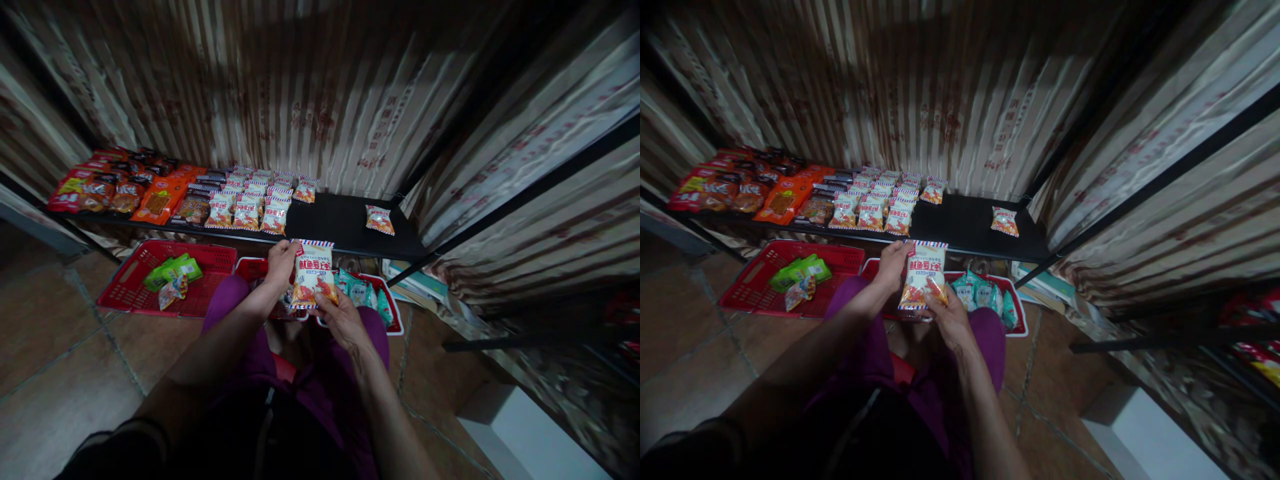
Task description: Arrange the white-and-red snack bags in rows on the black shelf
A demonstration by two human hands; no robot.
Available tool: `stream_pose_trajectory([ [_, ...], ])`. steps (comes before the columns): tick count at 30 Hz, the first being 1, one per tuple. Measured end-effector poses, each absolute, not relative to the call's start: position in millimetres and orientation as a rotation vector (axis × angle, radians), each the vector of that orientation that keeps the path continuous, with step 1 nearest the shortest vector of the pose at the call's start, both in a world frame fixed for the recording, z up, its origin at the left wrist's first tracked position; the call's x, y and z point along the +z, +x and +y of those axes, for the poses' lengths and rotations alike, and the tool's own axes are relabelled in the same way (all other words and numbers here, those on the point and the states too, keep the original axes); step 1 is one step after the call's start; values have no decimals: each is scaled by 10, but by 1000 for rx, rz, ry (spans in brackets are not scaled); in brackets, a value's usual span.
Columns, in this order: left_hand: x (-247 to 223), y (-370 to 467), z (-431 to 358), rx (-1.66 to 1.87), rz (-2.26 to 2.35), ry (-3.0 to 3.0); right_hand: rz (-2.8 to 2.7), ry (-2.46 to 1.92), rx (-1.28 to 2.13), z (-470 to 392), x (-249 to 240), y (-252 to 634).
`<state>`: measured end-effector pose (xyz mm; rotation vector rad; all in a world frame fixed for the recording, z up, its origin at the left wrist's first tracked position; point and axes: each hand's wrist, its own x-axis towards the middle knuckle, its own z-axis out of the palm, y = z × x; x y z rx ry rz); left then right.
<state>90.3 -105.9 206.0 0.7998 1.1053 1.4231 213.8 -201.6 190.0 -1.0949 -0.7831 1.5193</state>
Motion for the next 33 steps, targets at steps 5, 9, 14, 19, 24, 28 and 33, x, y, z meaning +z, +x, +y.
stream_pose_trajectory([
  [5, 2072, 866, -1238, 1185, 1079, 725, -690, -1115, 1434, -1968, 1810, 2117],
  [9, 1965, 859, -1456, 1015, 958, 748, -612, -1121, 1351, -1925, 1709, 2108],
  [14, 1796, 882, -1568, 1022, 887, 748, -682, -1195, 1328, -1894, 1643, 2125],
  [19, 1689, 863, -1536, 1074, 858, 691, -750, -1258, 1280, -1836, 1716, 2259],
  [24, 1587, 844, -1547, 1056, 849, 712, -613, -1231, 1153, -1661, 1850, 2415],
  [28, 1527, 854, -1580, 1032, 817, 729, -574, -1224, 1087, -1525, 1857, 2452],
  [33, 1487, 848, -1603, 1021, 796, 745, -494, -1278, 989, -1449, 1752, 2442],
])
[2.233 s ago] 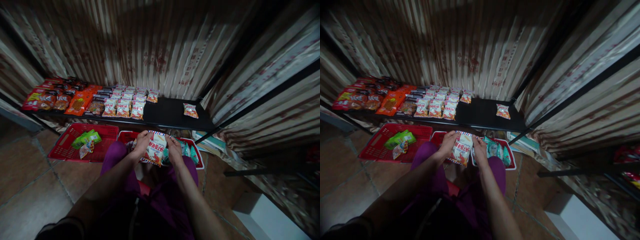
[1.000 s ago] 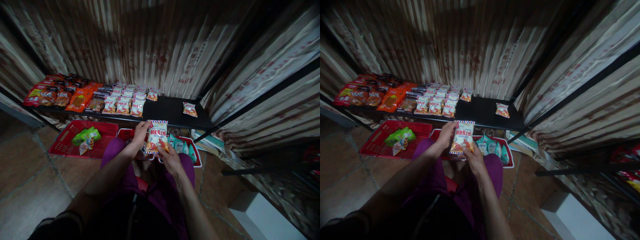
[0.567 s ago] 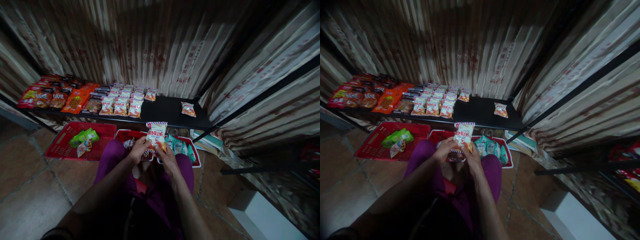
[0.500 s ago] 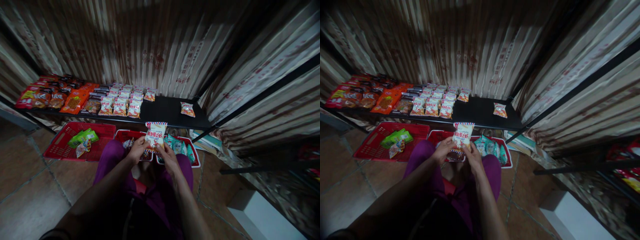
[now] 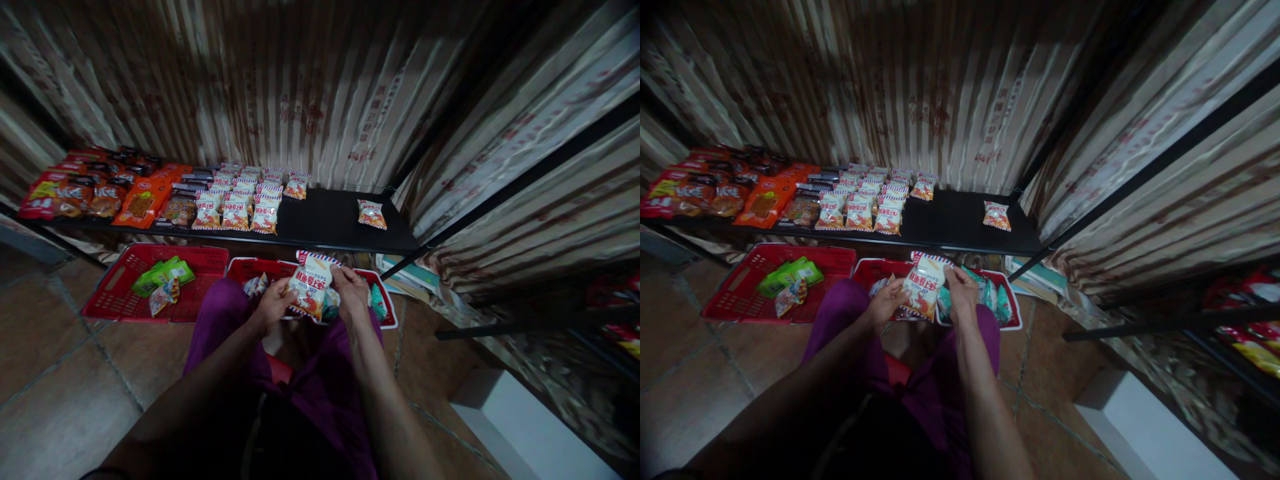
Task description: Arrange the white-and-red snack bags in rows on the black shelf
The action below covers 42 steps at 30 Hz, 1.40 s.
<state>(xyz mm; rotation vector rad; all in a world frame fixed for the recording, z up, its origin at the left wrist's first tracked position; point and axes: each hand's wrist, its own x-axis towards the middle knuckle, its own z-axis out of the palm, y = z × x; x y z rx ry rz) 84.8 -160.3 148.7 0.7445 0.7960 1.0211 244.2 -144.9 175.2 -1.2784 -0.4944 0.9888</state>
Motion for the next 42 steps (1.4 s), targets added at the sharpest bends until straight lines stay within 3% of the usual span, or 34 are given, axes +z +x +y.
stream_pose_trajectory([
  [6, 1414, 827, -1612, 1032, 899, 809, -467, -1308, 953, -1386, 1718, 2413],
  [12, 1608, 797, -1684, 1195, 1376, 1548, -566, -1350, 894, -1361, 1692, 2397],
  [18, 1792, 869, -1796, 1144, 1365, 1931, -642, -1369, 855, -1393, 1676, 2344],
  [25, 1722, 943, -1790, 1107, 1250, 1652, -723, -1340, 897, -1529, 1887, 2174],
  [32, 1551, 963, -1711, 1181, 1040, 1001, -1042, -1365, 866, -1625, 1902, 2118],
  [37, 1587, 842, -1663, 1065, 774, 605, -949, -1429, 601, -1593, 1882, 2221],
  [42, 1665, 752, -1648, 1013, 629, 533, -733, -1375, 1050, -1572, 1896, 2215],
])
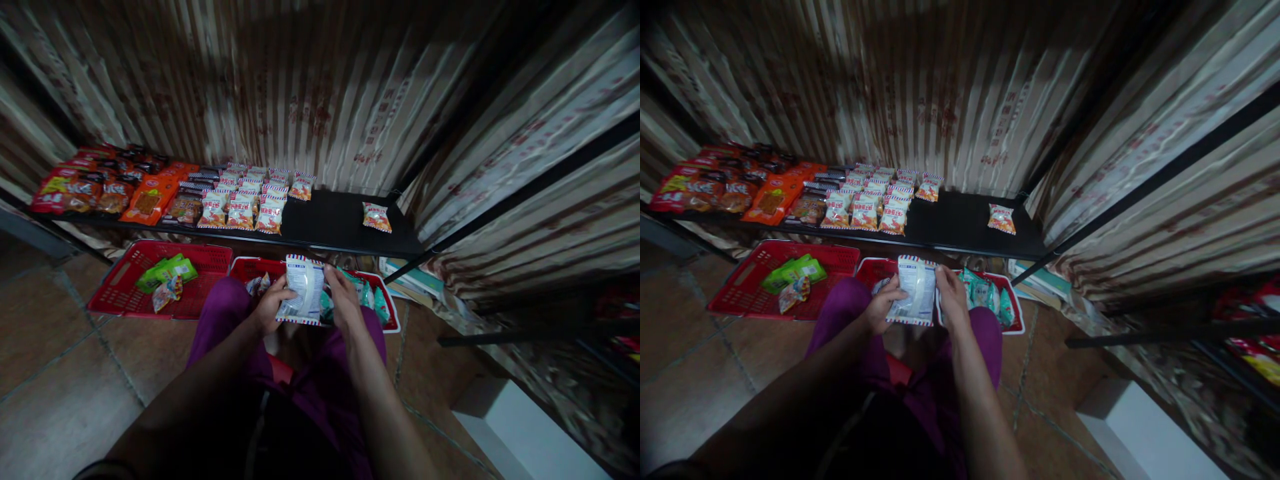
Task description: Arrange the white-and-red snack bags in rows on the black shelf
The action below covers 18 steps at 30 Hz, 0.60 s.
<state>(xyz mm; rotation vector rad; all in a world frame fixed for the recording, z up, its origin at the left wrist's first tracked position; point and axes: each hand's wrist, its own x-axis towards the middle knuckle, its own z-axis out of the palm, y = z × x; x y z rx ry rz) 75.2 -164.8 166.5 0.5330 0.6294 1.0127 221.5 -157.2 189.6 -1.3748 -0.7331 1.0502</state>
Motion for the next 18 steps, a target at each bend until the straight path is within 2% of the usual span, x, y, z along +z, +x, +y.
stream_pose_trajectory([
  [4, 1647, 741, -1675, 972, 613, 527, -591, -1253, 1280, -1599, 1929, 2157],
  [18, 1655, 831, -1583, 1172, 826, 698, -580, -1234, 1190, -1625, 1908, 2092],
])
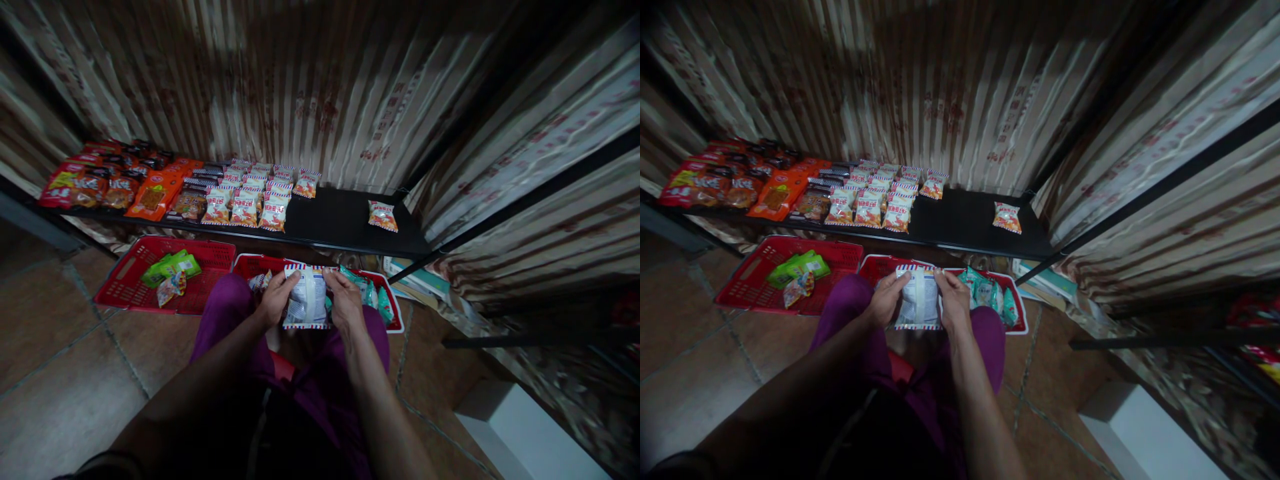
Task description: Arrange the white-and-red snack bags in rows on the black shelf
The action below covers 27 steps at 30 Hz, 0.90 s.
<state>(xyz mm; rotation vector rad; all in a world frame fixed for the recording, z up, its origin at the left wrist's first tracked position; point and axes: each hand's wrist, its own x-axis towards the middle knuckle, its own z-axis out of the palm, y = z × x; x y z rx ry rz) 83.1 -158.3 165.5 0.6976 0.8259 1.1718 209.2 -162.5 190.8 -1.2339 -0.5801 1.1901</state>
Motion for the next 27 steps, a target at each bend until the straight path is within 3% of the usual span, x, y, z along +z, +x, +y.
stream_pose_trajectory([
  [27, 1581, 833, -1708, 953, 672, 769, -312, -1220, 983, -1514, 1720, 2206],
])
